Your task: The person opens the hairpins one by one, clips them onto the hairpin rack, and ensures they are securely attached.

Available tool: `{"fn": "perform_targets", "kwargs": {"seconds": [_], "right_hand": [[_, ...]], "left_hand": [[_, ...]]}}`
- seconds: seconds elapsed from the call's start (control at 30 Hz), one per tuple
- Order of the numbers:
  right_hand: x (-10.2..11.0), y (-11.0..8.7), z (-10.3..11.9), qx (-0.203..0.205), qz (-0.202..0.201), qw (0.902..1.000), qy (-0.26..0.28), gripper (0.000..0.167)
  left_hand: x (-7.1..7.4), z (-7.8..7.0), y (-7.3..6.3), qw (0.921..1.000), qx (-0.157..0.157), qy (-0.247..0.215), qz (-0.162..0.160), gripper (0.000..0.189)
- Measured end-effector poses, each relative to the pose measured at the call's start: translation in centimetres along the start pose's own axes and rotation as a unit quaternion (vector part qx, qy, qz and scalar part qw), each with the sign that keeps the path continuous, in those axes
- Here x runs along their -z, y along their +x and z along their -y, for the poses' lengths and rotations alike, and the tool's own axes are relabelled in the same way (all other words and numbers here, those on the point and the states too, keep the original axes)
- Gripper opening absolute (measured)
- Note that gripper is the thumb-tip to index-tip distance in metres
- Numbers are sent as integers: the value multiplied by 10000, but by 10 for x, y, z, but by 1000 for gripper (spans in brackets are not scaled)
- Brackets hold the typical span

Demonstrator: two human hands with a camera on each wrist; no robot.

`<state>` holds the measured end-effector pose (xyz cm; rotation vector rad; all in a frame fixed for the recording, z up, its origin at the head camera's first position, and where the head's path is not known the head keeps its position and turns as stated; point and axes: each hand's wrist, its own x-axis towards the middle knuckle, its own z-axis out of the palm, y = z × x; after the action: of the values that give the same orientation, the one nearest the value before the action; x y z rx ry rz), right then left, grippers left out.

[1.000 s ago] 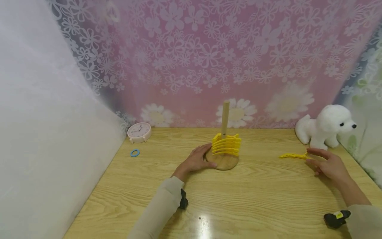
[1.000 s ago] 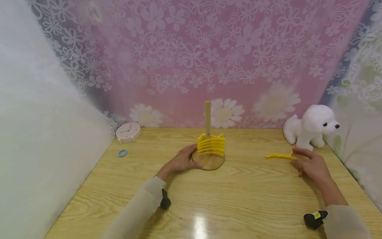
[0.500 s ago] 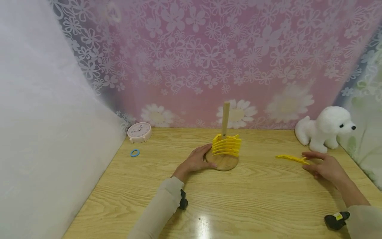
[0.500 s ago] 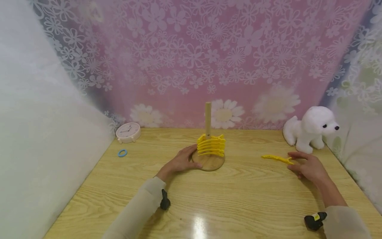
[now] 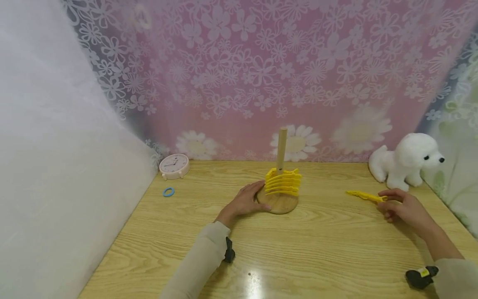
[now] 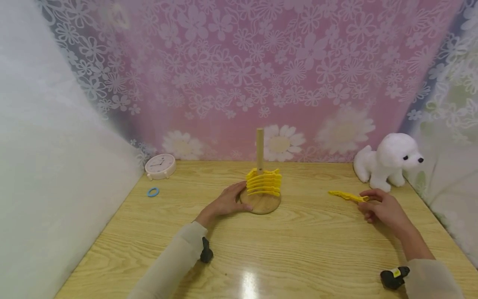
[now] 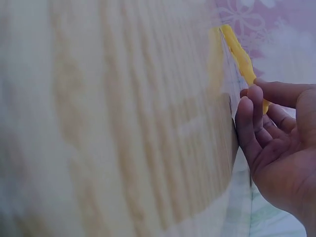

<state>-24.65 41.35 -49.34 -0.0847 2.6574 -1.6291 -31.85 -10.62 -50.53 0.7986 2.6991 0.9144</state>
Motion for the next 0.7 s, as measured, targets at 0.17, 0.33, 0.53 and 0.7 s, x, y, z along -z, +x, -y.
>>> {"fn": "perform_targets", "kwargs": {"seconds": [0.17,0.33,0.53,0.7], "right_hand": [[-1,2,1,184,213,9994,195,26],[-9,4,8,160,217,9996,-33,14],[-18,6,18,207,167,9996,43,22],[-26,8,29,416,-62,9988,-258,30]], "left_hand": [[0,0,0,10000,8,31,-18,99],[-1,1,0,10000,0,55,-49,98],[1,0,0,9999,-30,92,-51,98],[1,0,0,10000,-47,42,-56,99]]}}
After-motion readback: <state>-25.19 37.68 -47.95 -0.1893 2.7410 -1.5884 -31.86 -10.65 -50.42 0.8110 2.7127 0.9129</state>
